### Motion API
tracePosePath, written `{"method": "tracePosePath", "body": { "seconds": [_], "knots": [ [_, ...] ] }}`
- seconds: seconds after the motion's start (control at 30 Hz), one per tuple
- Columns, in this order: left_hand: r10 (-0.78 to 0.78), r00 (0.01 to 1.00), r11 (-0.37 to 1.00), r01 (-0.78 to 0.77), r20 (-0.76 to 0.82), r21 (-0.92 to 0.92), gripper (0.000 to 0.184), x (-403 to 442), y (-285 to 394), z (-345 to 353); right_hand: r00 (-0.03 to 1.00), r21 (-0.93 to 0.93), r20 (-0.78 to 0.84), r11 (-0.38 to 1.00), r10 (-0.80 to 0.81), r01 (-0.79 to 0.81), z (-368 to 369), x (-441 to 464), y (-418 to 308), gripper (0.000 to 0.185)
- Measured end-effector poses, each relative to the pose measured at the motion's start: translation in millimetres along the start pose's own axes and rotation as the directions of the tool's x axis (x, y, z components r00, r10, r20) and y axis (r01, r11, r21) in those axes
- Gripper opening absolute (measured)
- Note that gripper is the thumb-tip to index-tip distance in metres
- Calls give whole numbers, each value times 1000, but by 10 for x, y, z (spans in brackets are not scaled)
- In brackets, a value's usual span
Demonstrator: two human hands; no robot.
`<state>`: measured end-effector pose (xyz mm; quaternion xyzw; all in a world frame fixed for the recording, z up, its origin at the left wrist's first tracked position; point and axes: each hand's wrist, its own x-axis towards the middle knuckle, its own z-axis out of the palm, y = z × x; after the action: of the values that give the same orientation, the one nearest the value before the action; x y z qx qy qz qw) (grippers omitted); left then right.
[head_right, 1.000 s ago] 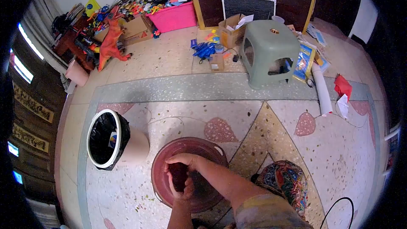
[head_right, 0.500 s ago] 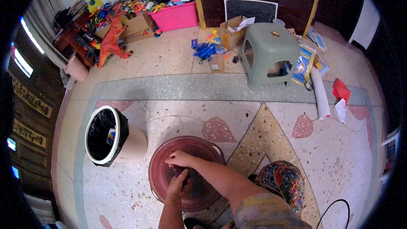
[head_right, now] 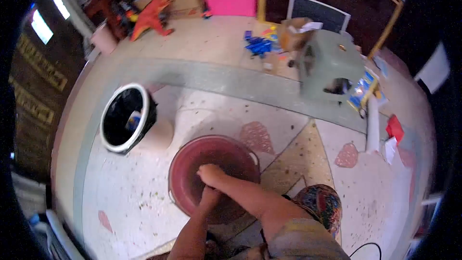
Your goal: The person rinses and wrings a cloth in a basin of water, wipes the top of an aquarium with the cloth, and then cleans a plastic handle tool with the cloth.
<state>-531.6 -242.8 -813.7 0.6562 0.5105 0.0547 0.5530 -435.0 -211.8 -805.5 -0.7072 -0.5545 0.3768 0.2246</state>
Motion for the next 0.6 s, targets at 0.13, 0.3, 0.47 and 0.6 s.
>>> {"method": "tracePosePath", "body": {
  "seconds": [0.13, 0.3, 0.47, 0.6],
  "knots": [
    [34, 999, 994, -32, -17, 104, 56, 135, -348, 108, 996, -1, -84, 1000, -11, 11, 28, -14, 6, 25],
    [-21, 996, 998, 27, -92, 63, 65, 152, -429, 175, 992, -7, -127, 1000, -16, 15, 12, -24, -24, 22],
    [51, 999, 999, -51, 7, -6, 56, 42, -89, 25, 996, -71, -56, 995, -68, 64, 119, 62, 138, 21],
    [107, 991, 993, -102, -85, 67, 53, 114, -257, 121, 992, -9, -127, 1000, 22, -23, 20, -6, 20, 22]
  ]
}}
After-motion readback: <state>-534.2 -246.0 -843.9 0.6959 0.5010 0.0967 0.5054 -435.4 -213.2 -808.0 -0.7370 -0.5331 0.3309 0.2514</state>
